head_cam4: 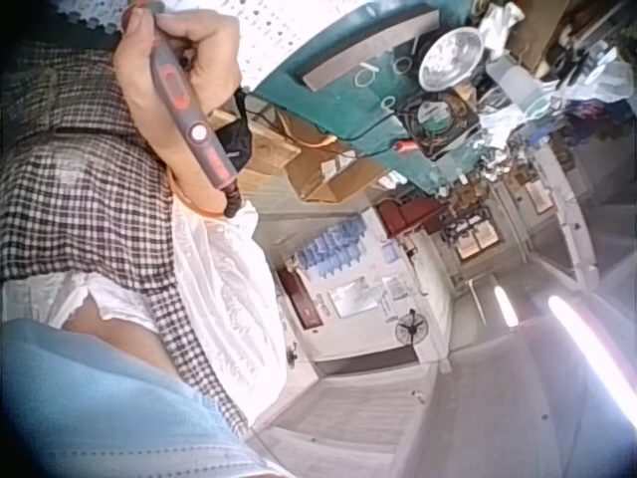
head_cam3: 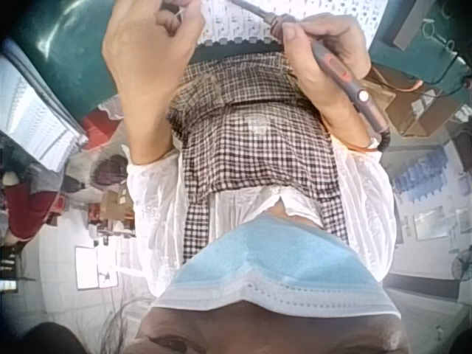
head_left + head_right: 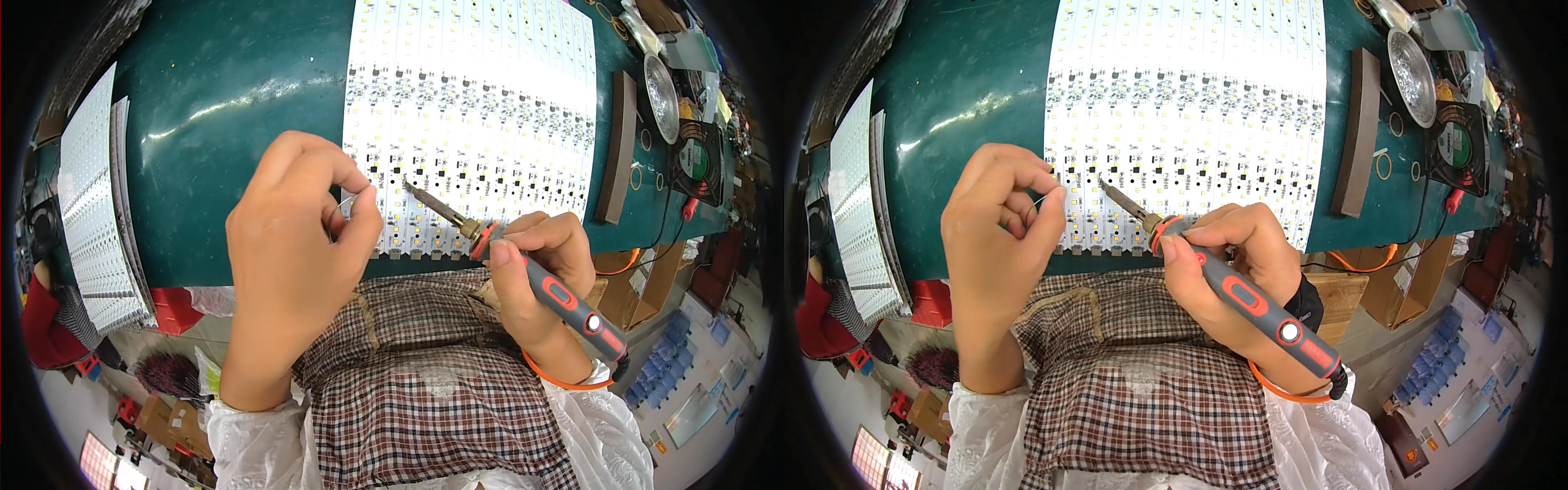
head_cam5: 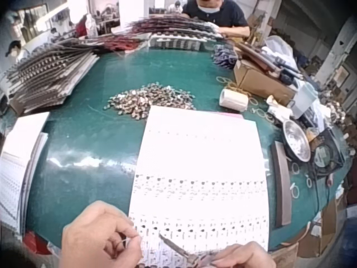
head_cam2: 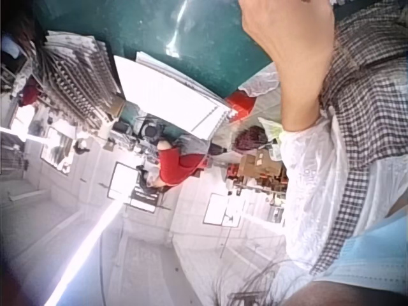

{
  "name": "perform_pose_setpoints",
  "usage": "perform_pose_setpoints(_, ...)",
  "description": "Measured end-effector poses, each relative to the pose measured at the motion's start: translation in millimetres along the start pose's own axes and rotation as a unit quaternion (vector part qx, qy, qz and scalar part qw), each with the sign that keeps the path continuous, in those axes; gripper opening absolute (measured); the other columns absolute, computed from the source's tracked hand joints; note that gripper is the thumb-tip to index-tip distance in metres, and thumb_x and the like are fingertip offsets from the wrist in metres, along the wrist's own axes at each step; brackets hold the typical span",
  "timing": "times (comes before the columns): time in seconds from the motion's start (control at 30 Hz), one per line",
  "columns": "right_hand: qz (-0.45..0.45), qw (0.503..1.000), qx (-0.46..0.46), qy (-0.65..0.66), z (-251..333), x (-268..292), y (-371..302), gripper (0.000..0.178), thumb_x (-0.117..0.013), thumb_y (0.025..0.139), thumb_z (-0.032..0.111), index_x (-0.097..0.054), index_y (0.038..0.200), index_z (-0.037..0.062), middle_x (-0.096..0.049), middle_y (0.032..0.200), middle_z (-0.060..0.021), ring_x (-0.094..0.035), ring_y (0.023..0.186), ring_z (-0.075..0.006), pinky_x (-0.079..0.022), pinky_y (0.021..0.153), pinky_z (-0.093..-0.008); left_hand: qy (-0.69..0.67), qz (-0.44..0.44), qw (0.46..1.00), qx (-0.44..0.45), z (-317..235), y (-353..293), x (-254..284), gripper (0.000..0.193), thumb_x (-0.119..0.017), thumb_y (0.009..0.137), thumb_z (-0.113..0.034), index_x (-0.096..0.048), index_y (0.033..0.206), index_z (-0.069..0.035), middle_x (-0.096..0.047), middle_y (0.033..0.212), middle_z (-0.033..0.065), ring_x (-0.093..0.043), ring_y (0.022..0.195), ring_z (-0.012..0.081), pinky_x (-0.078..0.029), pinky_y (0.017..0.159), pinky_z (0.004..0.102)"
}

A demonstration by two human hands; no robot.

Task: The person solders components onto a circuit board panel using a soldering iron, inserts small components into slots on another board panel by hand, and solders the inserted components in place with the soldering iron.

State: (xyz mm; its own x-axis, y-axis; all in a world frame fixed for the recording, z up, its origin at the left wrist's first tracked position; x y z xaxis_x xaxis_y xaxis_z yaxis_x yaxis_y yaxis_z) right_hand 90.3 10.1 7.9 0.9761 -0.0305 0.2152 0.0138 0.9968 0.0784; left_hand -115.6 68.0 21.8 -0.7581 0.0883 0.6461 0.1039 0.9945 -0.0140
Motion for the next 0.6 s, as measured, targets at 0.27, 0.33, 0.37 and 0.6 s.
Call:
perform_pose_setpoints(0.27,-0.020,1.000,0.002,0.023,0.2,0.2,1.4,0.025,-0.074,0.087,-0.003,-0.051,0.096,0.0017,-0.068,0.081,-0.0097,-0.064,0.069,-0.0100,-0.053,0.064,-0.0253,-0.005,0.030,0.995,0.097,8.9,-0.9,10.9,0.007,-0.072,0.084,0.003,-0.065,0.086,0.000,-0.066,0.089,0.0060,-0.040,0.054,0.0018,-0.030,0.048,0.0210)
perform_pose_setpoints(0.33,-0.016,1.000,0.004,0.009,0.3,0.1,1.5,0.025,-0.074,0.087,-0.002,-0.051,0.096,0.0017,-0.067,0.081,-0.0096,-0.064,0.069,-0.0100,-0.053,0.065,-0.0254,0.028,0.021,0.998,0.052,4.7,0.4,11.2,0.007,-0.072,0.084,0.002,-0.065,0.086,-0.001,-0.066,0.089,0.0054,-0.039,0.053,0.0024,-0.030,0.047,0.0210)
perform_pose_setpoints(0.37,-0.017,1.000,0.000,0.014,0.1,-0.1,1.4,0.025,-0.074,0.087,-0.002,-0.051,0.096,0.0017,-0.067,0.081,-0.0095,-0.064,0.069,-0.0099,-0.053,0.065,-0.0253,0.062,0.011,0.998,0.007,0.1,0.3,11.5,0.007,-0.072,0.084,0.001,-0.065,0.085,-0.001,-0.067,0.088,0.0047,-0.038,0.051,0.0031,-0.030,0.047,0.0209)
perform_pose_setpoints(0.6,-0.031,0.999,-0.017,0.029,1.5,0.6,0.1,0.025,-0.075,0.087,-0.002,-0.052,0.097,0.0018,-0.067,0.081,-0.0087,-0.063,0.069,-0.0094,-0.050,0.062,-0.0241,0.038,-0.023,0.998,-0.051,0.8,-1.7,-5.1,0.010,-0.074,0.079,0.001,-0.066,0.083,-0.003,-0.067,0.090,0.0013,-0.039,0.049,0.0038,-0.031,0.046,0.0221)
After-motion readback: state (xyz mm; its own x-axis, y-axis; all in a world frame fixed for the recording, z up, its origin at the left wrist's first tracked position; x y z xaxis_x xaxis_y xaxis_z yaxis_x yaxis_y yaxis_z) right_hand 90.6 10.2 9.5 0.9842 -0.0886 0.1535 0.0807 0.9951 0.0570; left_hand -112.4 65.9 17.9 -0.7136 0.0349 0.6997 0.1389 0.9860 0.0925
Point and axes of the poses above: each hand's wrist, its own y-axis towards the middle knuckle, its own x-axis out of the back of the hand, z = x × y, the point moved 7 cm from there along y, towards the middle knuckle
